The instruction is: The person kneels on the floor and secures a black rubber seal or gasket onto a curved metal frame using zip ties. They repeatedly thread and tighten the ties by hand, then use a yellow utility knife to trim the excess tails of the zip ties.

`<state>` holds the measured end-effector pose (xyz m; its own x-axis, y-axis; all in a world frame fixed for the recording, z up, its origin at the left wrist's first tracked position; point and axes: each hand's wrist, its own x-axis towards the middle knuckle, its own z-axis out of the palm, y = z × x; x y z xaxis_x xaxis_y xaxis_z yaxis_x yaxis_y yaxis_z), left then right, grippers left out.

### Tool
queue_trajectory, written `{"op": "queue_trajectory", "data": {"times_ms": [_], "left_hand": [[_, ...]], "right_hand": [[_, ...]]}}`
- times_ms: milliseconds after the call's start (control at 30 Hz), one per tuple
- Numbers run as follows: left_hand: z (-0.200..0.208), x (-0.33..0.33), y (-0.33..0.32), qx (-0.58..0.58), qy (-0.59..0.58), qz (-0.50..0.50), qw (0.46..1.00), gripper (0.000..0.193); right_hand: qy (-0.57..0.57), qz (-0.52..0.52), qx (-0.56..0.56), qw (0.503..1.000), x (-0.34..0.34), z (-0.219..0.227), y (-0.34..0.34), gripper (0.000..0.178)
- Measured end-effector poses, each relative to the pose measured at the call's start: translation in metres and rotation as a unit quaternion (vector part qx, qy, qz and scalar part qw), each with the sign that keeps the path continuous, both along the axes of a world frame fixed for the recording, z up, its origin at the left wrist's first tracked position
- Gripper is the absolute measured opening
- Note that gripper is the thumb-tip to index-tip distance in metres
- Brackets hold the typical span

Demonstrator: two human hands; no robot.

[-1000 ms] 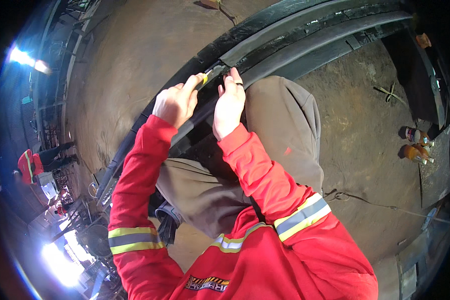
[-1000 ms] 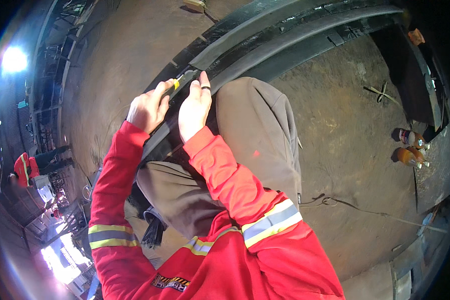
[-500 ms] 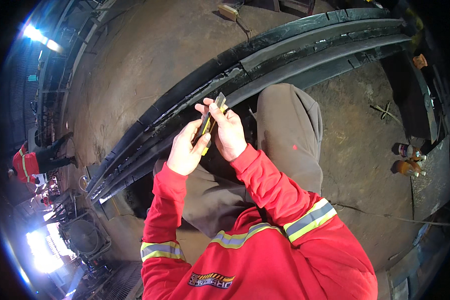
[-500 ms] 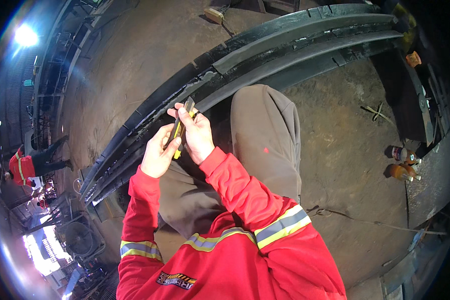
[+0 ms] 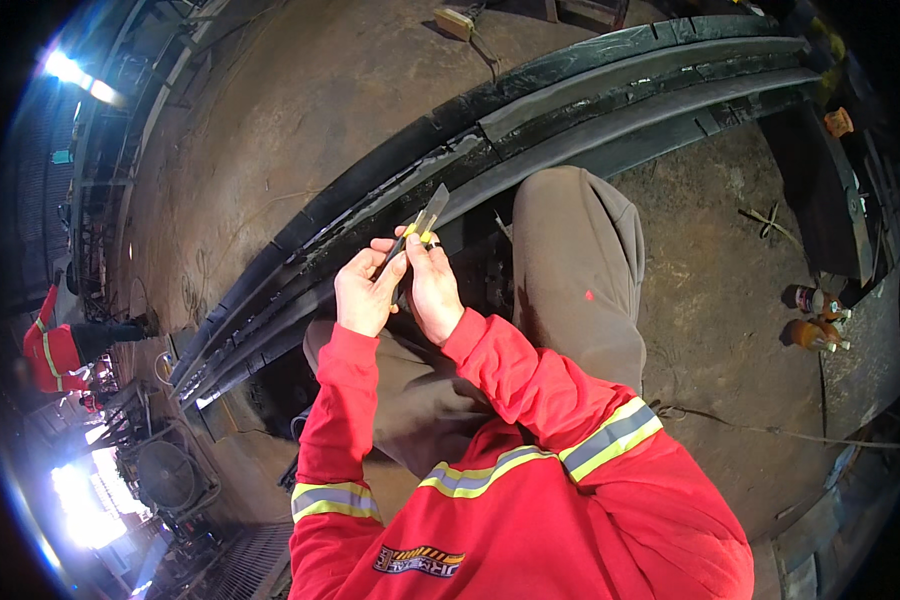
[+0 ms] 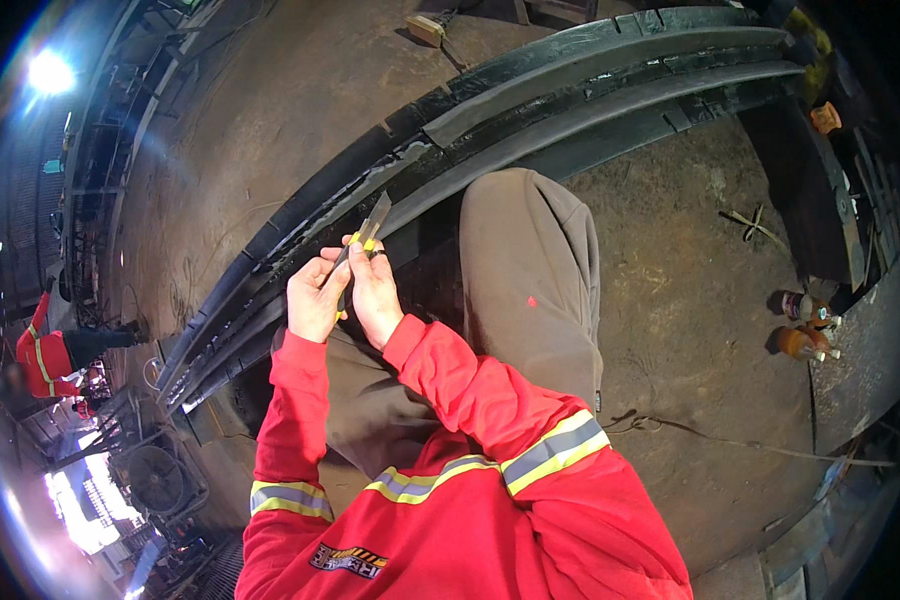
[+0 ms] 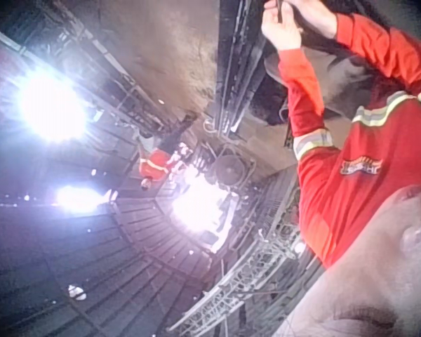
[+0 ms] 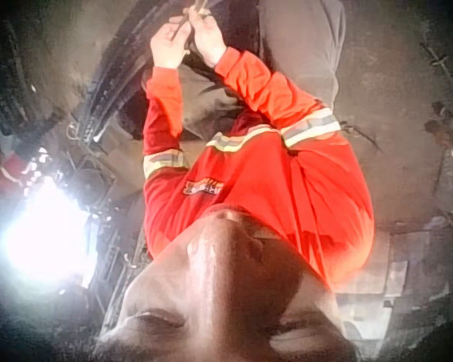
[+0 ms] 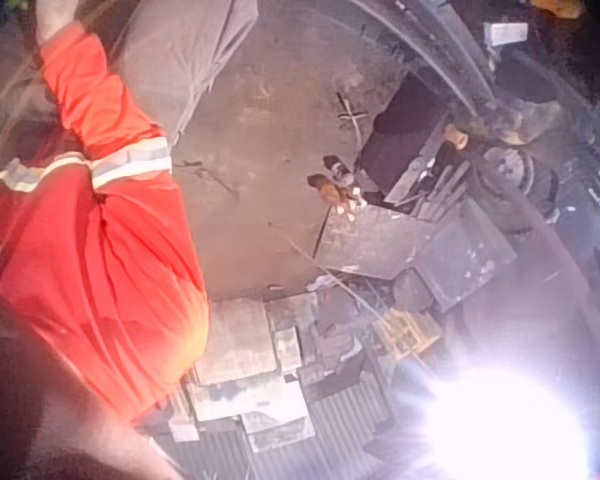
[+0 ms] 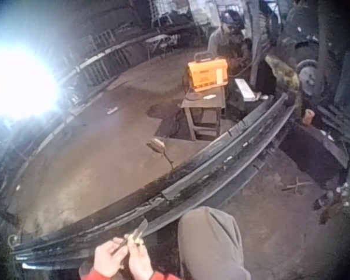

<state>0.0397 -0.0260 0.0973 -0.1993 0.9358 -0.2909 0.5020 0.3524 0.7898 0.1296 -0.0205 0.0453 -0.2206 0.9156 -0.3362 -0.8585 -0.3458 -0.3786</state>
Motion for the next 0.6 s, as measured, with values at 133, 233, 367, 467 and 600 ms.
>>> {"op": "queue_trajectory", "data": {"times_ms": [133, 233, 367, 467, 600], "left_hand": [[-0.003, -0.009, 0.000, 0.101, 0.180, -0.139, 0.968, 0.029], [0.018, -0.001, 0.004, 0.193, 0.295, -0.273, 0.895, 0.062], [0.017, -0.017, 0.022, 0.203, 0.362, -0.280, 0.865, 0.038], [0.019, -0.031, 0.040, 0.269, 0.326, -0.305, 0.853, 0.032], [0.021, -0.037, 0.056, 0.252, 0.328, -0.327, 0.850, 0.049]], "right_hand": [[-0.025, -0.067, -0.045, 0.996, -0.013, -0.004, 0.003, 0.023], [-0.218, -0.030, -0.095, 0.971, -0.012, 0.003, 0.009, 0.027], [-0.286, -0.004, 0.007, 0.958, -0.015, 0.004, 0.015, 0.037], [-0.351, -0.035, 0.059, 0.934, -0.013, 0.004, 0.012, 0.045], [-0.388, -0.006, 0.087, 0.918, 0.003, 0.010, 0.013, 0.039]]}}
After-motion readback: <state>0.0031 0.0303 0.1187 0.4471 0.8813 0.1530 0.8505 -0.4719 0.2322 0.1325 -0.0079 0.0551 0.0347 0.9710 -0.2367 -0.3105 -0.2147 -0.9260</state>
